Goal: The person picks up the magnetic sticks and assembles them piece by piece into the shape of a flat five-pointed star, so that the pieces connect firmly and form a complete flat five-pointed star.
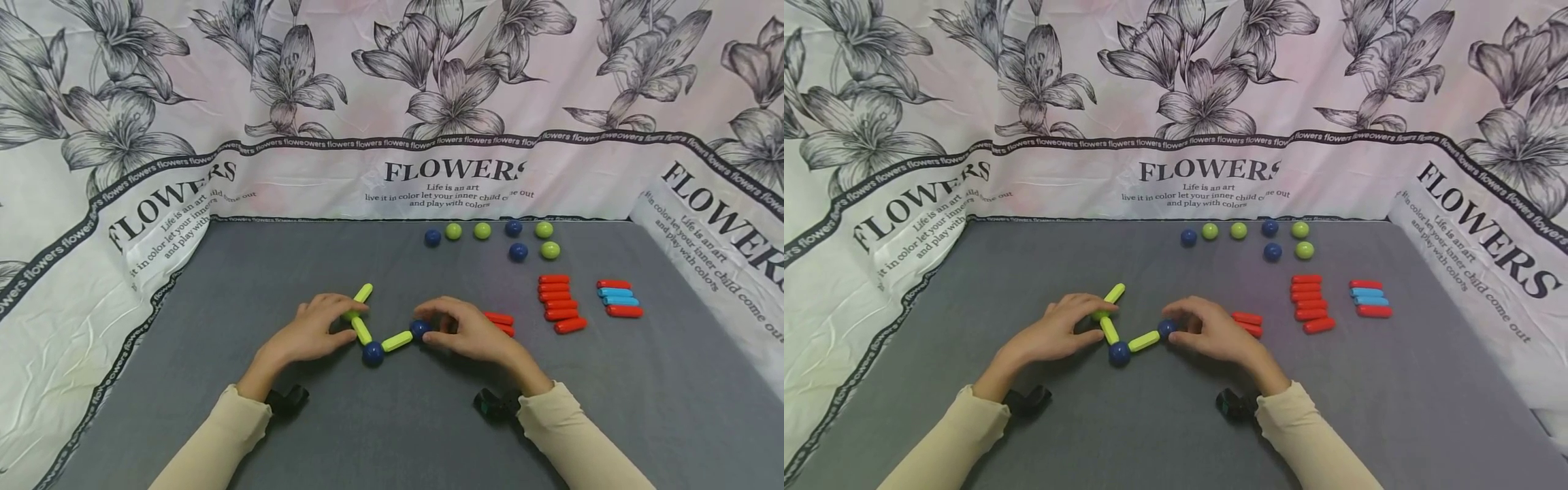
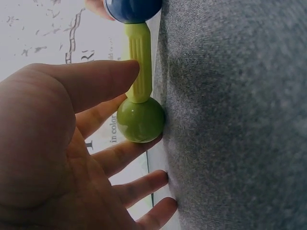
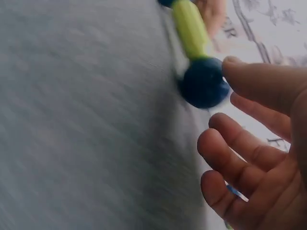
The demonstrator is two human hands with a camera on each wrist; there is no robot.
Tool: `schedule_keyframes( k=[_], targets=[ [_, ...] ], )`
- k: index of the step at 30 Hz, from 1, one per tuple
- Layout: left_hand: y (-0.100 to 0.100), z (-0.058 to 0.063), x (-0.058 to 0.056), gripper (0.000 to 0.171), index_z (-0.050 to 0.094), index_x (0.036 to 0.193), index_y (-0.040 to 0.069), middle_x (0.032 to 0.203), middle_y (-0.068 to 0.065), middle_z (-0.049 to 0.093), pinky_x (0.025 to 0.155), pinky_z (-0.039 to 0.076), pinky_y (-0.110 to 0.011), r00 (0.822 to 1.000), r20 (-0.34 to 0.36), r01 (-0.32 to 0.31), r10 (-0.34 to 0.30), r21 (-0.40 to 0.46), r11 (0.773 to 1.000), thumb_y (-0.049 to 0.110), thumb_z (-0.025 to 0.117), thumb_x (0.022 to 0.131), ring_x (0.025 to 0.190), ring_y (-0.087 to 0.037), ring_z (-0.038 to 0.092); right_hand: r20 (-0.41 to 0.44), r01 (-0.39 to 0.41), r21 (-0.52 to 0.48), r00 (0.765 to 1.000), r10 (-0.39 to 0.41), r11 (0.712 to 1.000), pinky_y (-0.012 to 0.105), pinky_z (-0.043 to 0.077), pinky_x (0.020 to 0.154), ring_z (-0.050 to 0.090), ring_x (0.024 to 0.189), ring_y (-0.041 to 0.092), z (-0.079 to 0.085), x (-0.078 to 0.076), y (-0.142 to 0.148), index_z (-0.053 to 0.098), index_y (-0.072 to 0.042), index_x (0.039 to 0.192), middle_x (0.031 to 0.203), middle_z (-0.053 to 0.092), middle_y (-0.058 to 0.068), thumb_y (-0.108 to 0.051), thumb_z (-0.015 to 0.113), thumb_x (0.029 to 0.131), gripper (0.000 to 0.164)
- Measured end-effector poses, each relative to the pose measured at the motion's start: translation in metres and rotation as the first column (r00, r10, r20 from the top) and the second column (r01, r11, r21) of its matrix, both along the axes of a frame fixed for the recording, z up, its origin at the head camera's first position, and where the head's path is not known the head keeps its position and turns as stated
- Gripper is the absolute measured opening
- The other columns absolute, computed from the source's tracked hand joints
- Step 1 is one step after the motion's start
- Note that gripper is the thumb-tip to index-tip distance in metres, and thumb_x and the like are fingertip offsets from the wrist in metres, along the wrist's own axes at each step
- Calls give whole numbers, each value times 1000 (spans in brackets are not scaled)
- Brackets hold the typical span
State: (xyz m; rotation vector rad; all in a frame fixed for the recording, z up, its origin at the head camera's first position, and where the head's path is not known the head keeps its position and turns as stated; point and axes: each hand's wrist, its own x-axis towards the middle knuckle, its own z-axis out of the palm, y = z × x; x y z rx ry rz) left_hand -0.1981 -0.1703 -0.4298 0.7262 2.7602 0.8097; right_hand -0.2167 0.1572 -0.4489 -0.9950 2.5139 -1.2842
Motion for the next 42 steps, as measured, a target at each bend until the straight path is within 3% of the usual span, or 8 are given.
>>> schedule_keyframes(
  k=[4, 9, 13, 18, 25, 31, 37, 42],
  targets=[
    [-1, 0, 0, 45, 58, 143, 25, 150, -8, 52, 97, 30, -59, 1000, 1, 8, -8, 2, 1000, 24, 68, 98, 144, -36, 38, -67, 61, 7, 996, -61, 998, 26, 52, 71, 61, 83, 14, 11, -8, 22, 68, -6, 126, 117, 71, 13, -12, 76, 91, 36],
    [-1, 0, -1, 47, 58, 144, 24, 151, -8, 52, 98, 30, -60, 1000, 0, 18, -18, 3, 1000, 25, 68, 98, 144, -37, 38, -121, 188, 179, 978, -168, 966, 36, 52, 81, 61, 91, 19, 24, -15, 65, 73, -7, 117, 112, 72, 10, -16, 77, 91, 28],
    [0, 0, -1, 47, 57, 144, 24, 151, -8, 52, 98, 30, -60, 1000, -1, 20, -20, -2, 1000, 25, 68, 98, 144, -37, 38, -66, 210, 311, 978, -199, 927, 44, 51, 89, 63, 100, 22, 29, -15, 91, 73, -8, 116, 114, 71, 9, -23, 77, 91, 29],
    [0, 0, -1, 47, 57, 144, 24, 151, -8, 52, 98, 30, -60, 1000, 1, 16, -16, -6, 1000, 25, 68, 98, 144, -36, 38, 0, 172, 340, 983, -183, 925, 30, 52, 77, 62, 88, 13, 31, -16, 104, 75, -6, 110, 105, 73, 6, -19, 77, 91, 23],
    [1, 0, 0, 41, 60, 142, 25, 149, -7, 53, 98, 30, -59, 1000, 0, 5, -5, 1, 1000, 22, 63, 101, 144, -35, 38, -33, 158, 346, 987, -157, 925, 26, 46, 71, 54, 83, 11, 23, -19, 104, 75, -9, 108, 99, 69, 3, -13, 79, 88, 21],
    [5, -5, 1, 34, 64, 137, 27, 147, -7, 55, 99, 30, -60, 999, -42, -3, 3, -2, 1000, 21, 59, 104, 143, -35, 39, -115, 181, 249, 981, -157, 951, 25, 43, 69, 51, 80, 10, 16, -19, 88, 73, -12, 116, 101, 68, 2, -12, 75, 92, 24],
    [6, -6, 1, 33, 64, 136, 28, 147, -6, 55, 100, 29, -61, 999, -43, -3, 3, 1, 1000, 22, 58, 104, 145, -35, 37, -136, 82, 161, 989, -60, 983, 26, 46, 69, 52, 79, 9, 10, -14, 49, 73, -15, 118, 102, 66, -2, -11, 75, 92, 26],
    [6, -7, 1, 33, 64, 136, 30, 149, -5, 54, 101, 28, -62, 999, -39, 0, 0, 5, 1000, 22, 58, 104, 146, -35, 36, -163, 32, 156, 987, -6, 987, 25, 46, 69, 51, 77, 7, 6, -7, 26, 74, -14, 117, 102, 65, -2, -8, 75, 92, 26]
  ],
)
